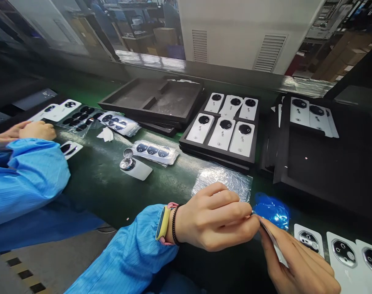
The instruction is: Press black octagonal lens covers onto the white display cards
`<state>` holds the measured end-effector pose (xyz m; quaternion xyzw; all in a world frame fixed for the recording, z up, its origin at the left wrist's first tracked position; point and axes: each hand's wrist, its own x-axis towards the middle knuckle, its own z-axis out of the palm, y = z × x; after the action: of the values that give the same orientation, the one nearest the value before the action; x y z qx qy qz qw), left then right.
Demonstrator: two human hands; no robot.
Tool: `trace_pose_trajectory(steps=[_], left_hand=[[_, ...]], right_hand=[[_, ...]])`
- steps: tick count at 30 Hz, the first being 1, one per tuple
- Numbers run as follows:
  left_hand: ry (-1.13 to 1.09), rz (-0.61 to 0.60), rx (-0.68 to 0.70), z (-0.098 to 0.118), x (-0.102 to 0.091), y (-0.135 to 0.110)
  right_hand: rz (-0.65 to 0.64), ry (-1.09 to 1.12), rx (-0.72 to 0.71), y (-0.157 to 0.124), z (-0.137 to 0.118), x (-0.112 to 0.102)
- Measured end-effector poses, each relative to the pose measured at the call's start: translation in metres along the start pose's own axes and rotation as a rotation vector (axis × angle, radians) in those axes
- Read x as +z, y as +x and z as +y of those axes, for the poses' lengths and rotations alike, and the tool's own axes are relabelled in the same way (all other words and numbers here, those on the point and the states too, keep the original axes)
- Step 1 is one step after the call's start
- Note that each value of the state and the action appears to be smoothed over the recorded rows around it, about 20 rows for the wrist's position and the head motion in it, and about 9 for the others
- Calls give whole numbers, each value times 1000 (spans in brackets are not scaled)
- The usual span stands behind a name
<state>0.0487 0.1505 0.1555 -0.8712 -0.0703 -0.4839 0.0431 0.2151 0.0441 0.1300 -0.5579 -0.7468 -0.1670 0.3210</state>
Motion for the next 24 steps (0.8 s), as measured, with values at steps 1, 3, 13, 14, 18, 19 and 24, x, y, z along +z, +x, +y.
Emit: trace_pose_trajectory(steps=[1,3,13,14,18,19,24], left_hand=[[-11,-9,0,0,0,0],[-30,-25,1,0,0,0],[-51,-151,-51,1,0,-4],[-58,-177,-55,2,-1,-4],[-122,-230,-60,3,-1,-4],[-142,-231,-58,3,-1,-4],[-261,-252,-55,5,1,-4]], right_hand=[[-6,8,2,0,-1,0],[-8,28,14,0,-1,-1],[-36,69,-76,-3,2,0],[-43,65,-70,-3,2,0],[-46,48,-65,-2,0,0],[-45,52,-70,-1,-1,0],[-57,169,-71,1,1,2]])
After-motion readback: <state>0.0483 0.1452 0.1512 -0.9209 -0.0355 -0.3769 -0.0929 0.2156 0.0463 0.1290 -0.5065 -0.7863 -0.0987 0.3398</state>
